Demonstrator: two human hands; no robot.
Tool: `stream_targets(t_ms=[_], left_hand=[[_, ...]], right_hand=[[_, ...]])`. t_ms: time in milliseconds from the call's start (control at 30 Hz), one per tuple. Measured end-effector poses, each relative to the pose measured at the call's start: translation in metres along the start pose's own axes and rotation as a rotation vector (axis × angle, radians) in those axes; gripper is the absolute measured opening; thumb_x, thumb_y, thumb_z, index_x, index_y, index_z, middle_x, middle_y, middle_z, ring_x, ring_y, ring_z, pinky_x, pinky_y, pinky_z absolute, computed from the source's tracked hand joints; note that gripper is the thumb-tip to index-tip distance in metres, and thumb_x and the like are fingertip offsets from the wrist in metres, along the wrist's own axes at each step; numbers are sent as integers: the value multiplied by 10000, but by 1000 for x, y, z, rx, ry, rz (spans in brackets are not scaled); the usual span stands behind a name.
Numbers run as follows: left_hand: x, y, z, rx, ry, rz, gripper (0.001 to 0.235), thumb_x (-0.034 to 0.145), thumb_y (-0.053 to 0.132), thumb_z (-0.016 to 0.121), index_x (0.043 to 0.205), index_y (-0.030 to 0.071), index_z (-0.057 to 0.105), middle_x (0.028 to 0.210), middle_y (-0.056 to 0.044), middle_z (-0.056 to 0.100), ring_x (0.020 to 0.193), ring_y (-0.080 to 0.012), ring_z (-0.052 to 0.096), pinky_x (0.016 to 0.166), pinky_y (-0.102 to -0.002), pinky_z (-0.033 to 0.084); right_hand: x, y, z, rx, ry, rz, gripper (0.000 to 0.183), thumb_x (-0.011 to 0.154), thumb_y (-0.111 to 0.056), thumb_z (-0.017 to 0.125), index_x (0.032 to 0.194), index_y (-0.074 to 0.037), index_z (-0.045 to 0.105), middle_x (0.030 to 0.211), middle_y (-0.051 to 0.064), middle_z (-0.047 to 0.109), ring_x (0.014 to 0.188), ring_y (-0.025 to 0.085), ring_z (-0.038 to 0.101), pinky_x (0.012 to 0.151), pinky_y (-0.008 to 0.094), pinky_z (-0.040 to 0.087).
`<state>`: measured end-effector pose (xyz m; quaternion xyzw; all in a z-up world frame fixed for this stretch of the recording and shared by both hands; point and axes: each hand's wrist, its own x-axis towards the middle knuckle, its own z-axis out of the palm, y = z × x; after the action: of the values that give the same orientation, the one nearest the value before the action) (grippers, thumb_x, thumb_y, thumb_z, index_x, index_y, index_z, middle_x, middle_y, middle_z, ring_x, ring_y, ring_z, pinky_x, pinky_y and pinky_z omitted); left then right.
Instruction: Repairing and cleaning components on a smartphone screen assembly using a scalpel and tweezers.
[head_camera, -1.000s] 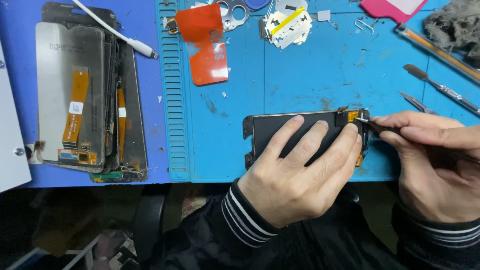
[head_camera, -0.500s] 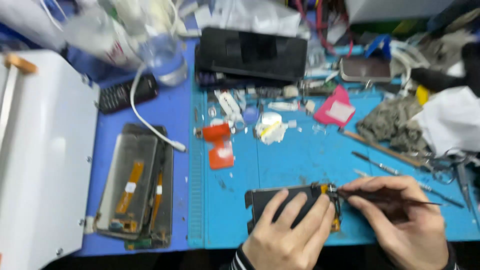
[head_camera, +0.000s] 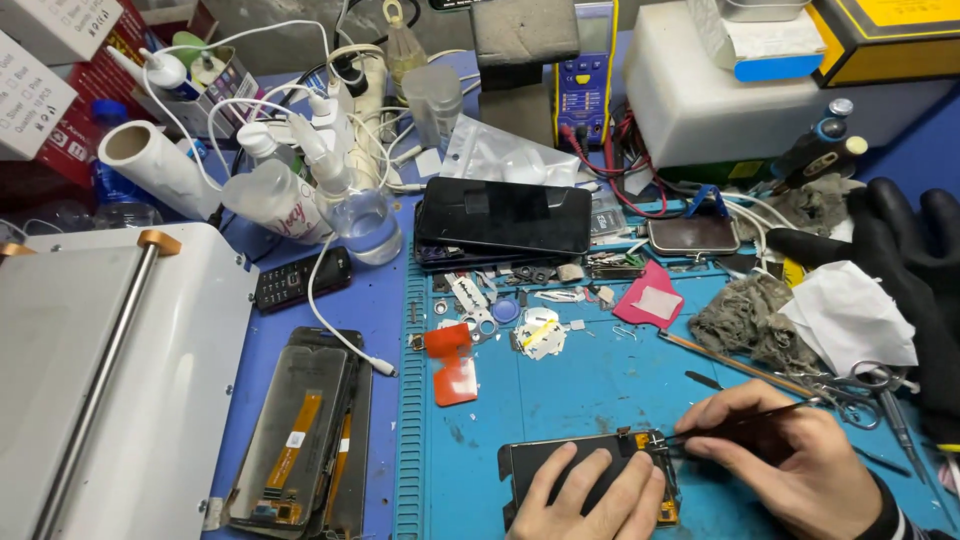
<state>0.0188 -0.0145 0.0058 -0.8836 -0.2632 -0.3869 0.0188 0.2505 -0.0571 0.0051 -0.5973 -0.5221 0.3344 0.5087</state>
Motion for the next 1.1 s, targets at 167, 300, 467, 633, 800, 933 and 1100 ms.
stream_targets(t_ms=[167,300,467,633,800,933,1100], left_hand=[[-3,0,3,-4,-15,0,107,996,254,770,1100,230,756,1158,57,758,969,-185,683,904,-439,550],[-1,1,1,-18,-41,-29,83,1010,258,741,1080,232,776,1153,56,756,964,-191,679,905,-444,543],[-6,-3,3,-54,-113,-5,146,1031,276,734,1161,215,762,1214,24,745,1018,-227,670,936,-472,526],[-2,-2,2,-10,-33,-9,81,1020,260,739,1091,230,764,1162,53,756,980,-190,678,906,-434,552],[7,-10,-14,-31,-31,48,63,1036,220,740,1085,188,764,1163,23,755,982,-199,677,901,-418,563],[9,-11,-23,-161,-58,26,212,1083,160,603,1095,93,805,1175,-69,758,994,-277,697,910,-485,561],[3,-19,-18,-91,-62,60,217,1089,129,588,1124,99,800,1229,-45,735,1057,-240,675,957,-416,566]], right_hand=[[-3,6,3,149,158,104,186,771,124,743,933,65,675,913,250,832,884,328,871,832,391,757],[-1,2,4,81,119,80,190,776,99,747,951,41,703,959,214,844,932,287,865,876,356,746],[0,-2,4,58,92,77,102,803,68,730,898,30,730,978,201,843,897,272,868,897,353,742],[0,-3,3,-33,49,2,84,803,23,748,882,9,773,905,138,865,895,210,863,902,281,695],[-6,1,6,-89,66,-74,279,749,4,784,996,-5,654,866,154,861,809,198,895,823,278,763],[-2,-14,8,-271,14,-186,263,786,-50,772,1004,-17,629,894,102,825,850,157,846,886,265,693],[-1,-20,16,-265,-59,-178,279,826,102,732,1004,89,518,916,247,715,923,303,801,922,361,686]])
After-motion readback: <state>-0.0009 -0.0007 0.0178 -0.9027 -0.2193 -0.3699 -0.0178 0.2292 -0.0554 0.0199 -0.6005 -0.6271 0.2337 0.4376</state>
